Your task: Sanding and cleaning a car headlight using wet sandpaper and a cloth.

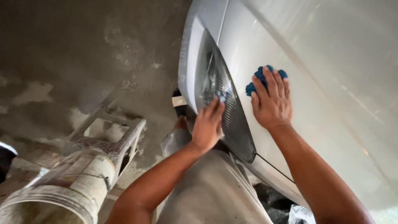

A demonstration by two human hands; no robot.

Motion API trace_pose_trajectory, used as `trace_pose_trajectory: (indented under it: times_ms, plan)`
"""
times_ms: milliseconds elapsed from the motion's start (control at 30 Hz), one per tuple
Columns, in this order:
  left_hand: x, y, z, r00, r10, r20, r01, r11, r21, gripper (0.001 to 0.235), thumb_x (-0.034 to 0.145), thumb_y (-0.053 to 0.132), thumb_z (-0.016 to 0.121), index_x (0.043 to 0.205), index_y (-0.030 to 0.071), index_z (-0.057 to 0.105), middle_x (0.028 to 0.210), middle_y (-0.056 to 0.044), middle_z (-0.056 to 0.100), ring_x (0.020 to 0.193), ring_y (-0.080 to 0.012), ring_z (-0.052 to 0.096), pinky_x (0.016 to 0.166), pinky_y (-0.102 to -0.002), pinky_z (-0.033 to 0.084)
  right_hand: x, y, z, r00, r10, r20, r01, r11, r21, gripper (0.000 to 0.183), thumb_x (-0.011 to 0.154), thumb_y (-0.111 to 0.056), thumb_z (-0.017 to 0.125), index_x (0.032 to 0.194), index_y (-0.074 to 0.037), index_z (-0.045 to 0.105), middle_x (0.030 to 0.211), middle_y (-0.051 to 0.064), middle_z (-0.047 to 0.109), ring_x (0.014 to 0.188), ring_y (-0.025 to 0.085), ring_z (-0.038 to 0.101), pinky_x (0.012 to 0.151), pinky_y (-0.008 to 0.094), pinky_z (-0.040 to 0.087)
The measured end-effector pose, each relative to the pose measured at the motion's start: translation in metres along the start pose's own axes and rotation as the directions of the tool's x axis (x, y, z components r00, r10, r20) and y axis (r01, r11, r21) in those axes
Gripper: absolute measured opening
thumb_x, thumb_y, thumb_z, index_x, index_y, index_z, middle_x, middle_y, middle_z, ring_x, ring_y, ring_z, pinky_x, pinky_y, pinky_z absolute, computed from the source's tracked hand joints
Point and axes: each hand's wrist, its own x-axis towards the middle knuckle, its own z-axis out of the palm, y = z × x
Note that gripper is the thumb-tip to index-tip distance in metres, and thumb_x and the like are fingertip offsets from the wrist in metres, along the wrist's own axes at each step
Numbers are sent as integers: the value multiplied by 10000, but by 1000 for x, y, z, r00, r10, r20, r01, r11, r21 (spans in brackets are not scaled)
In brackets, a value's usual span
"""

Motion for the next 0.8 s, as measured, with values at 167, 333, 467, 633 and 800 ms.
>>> trace_pose_trajectory:
  times_ms: [167,333,467,633,800]
  plan:
    - [78,-61,14,999,-2,-42,1,1000,-16,635,903,38,593,1528,71,488,1579,-195,451,1310,-384,531,1132,-469,470,-5,-3,1,999,27,29,-27,1000,0,461,1013,-261,586,1456,-135,611,1626,144,420,1505,388,374,1250,582,245]
    - [109,-68,21,967,-186,-175,143,961,-235,509,1081,63,517,1588,114,509,1583,-152,509,1406,-326,560,1233,-388,494,-6,-4,2,1000,19,3,-19,1000,-10,450,1034,-269,573,1462,-138,612,1631,141,420,1506,384,379,1260,576,253]
    - [38,-23,-5,992,4,-127,-12,998,-63,658,895,70,670,1522,37,473,1573,-244,388,1325,-477,469,1104,-537,429,-6,-4,-2,1000,28,13,-28,999,-16,454,1013,-285,582,1443,-144,619,1624,139,423,1496,379,390,1244,577,265]
    - [65,-42,-9,995,60,83,-64,997,40,694,826,7,641,1501,61,488,1598,-196,426,1191,-439,531,1042,-499,475,-8,-2,1,999,38,24,-37,999,-34,466,1005,-297,593,1446,-150,620,1625,132,426,1502,377,387,1244,582,275]
    - [135,-75,32,981,26,-192,-12,997,73,610,939,7,577,1537,46,463,1589,-185,425,1359,-429,528,1132,-491,459,-5,-1,0,1000,21,22,-20,1000,-16,502,1003,-298,593,1481,-146,593,1659,150,396,1530,397,359,1259,606,254]
